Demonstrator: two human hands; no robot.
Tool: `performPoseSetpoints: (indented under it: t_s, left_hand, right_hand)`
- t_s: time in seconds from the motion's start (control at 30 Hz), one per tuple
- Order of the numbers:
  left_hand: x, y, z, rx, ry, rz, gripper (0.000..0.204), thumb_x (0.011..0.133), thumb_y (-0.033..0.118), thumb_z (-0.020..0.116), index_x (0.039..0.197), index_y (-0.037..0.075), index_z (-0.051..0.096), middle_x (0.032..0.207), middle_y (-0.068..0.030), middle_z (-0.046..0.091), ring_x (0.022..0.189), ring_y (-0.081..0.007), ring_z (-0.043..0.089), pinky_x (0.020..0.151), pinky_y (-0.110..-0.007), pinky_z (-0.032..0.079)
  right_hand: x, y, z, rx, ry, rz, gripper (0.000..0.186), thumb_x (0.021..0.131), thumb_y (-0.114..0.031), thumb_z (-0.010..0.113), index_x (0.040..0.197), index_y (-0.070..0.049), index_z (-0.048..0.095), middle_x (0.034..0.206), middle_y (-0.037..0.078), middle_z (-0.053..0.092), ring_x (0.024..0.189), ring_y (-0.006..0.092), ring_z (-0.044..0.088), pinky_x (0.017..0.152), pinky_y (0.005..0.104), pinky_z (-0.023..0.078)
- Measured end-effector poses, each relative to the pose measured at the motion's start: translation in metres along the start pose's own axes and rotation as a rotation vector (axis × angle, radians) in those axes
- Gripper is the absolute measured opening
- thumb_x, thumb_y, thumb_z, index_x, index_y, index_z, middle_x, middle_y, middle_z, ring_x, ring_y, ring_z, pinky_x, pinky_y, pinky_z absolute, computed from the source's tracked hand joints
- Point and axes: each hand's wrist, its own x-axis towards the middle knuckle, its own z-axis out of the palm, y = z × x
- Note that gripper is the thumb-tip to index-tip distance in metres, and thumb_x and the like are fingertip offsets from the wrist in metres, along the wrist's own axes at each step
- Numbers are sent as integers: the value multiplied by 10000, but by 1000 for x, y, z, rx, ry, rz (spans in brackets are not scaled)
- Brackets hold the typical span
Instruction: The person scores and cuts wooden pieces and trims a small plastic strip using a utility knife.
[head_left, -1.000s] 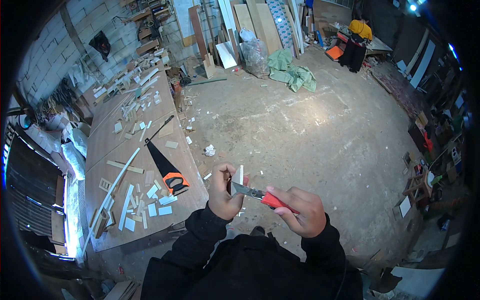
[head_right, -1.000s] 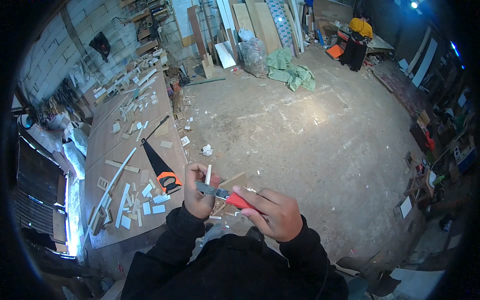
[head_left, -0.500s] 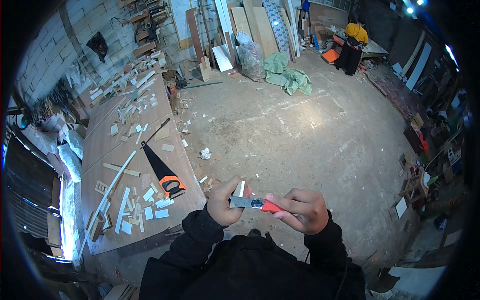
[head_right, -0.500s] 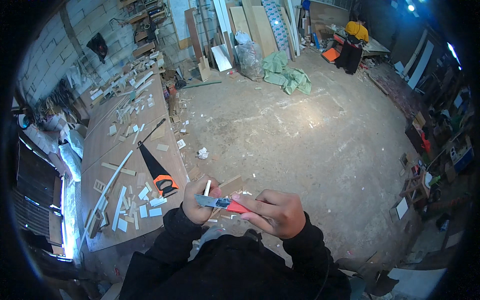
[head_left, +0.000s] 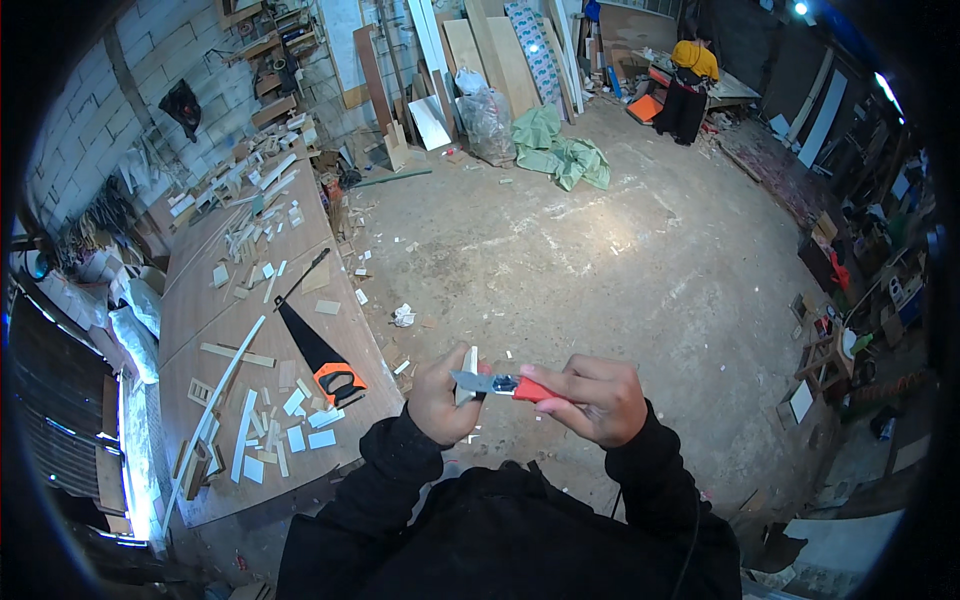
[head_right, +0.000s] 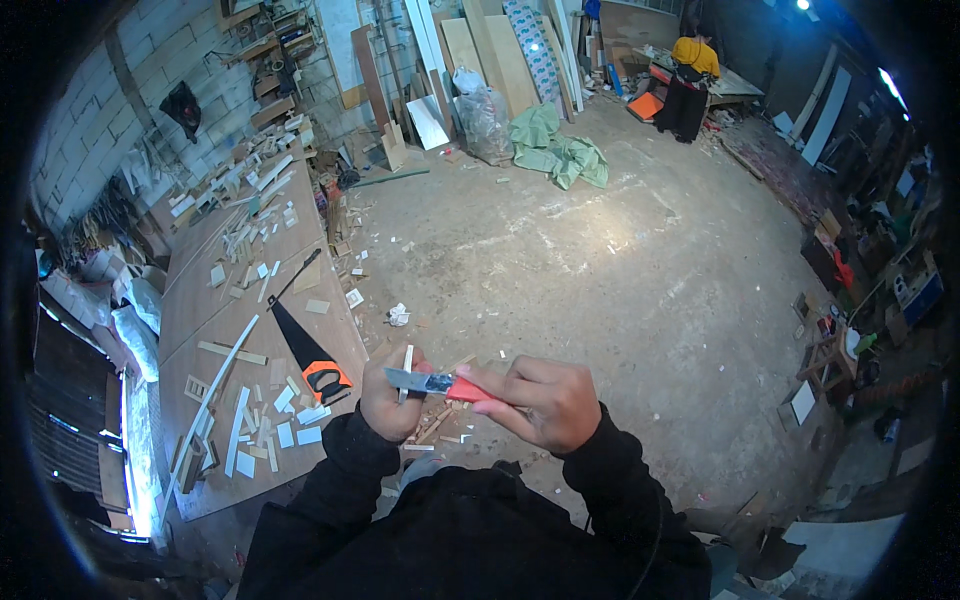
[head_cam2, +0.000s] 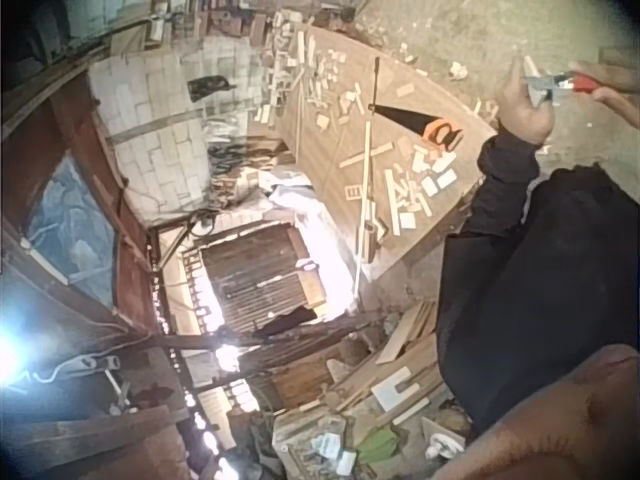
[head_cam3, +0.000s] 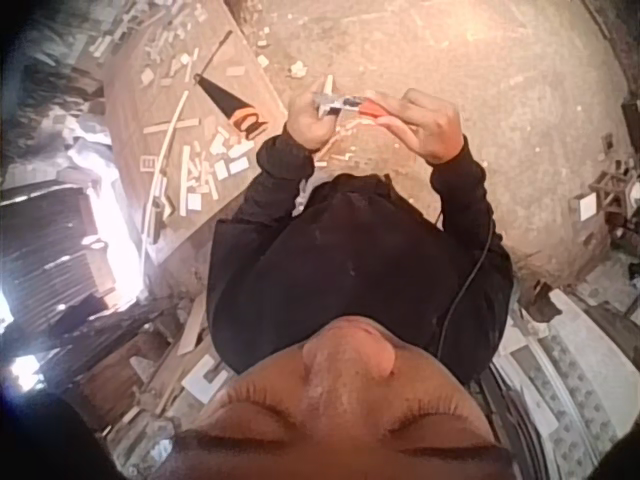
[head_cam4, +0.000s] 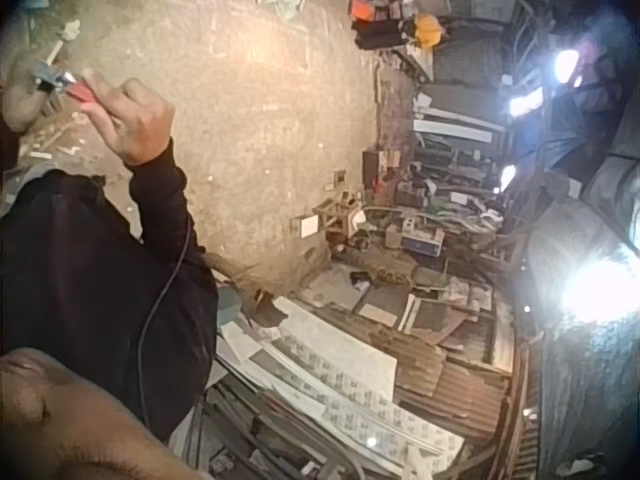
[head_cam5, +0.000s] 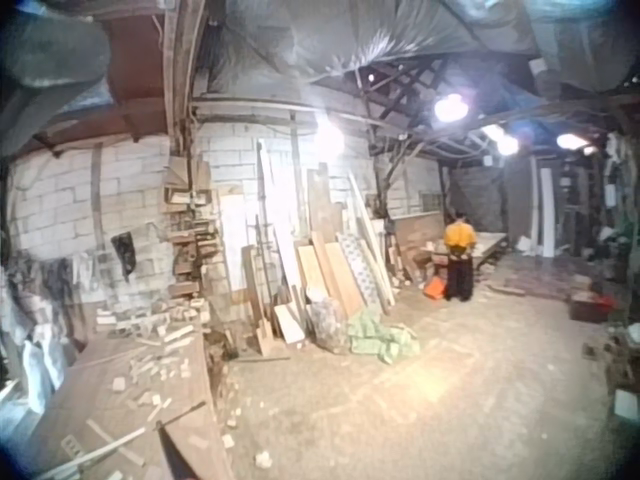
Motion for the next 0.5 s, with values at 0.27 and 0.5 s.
performPoseSetpoints:
  t_s: [0.27, 0.5]
  left_hand:
    - [-9, 31, 5, -41, -142, 31, 76, 818, 87, 632, 824, 37, 574, 667, -136, 553, 578, -325, 562, 557, -360, 440]
    - [3, 2, -2, -462, -158, -202, 183, 935, 136, 582, 810, 7, 546, 625, -44, 482, 601, -108, 473, 559, -280, 383]
  right_hand:
    - [-13, 70, 11, -319, 144, 305, 332, 850, -237, 728, 1172, -161, 705, 662, 97, 594, 543, 242, 575, 509, 356, 441]
    - [-18, 15, -16, 44, 285, 271, 340, 869, -106, 653, 1199, -26, 669, 657, 112, 579, 557, 215, 553, 552, 322, 433]
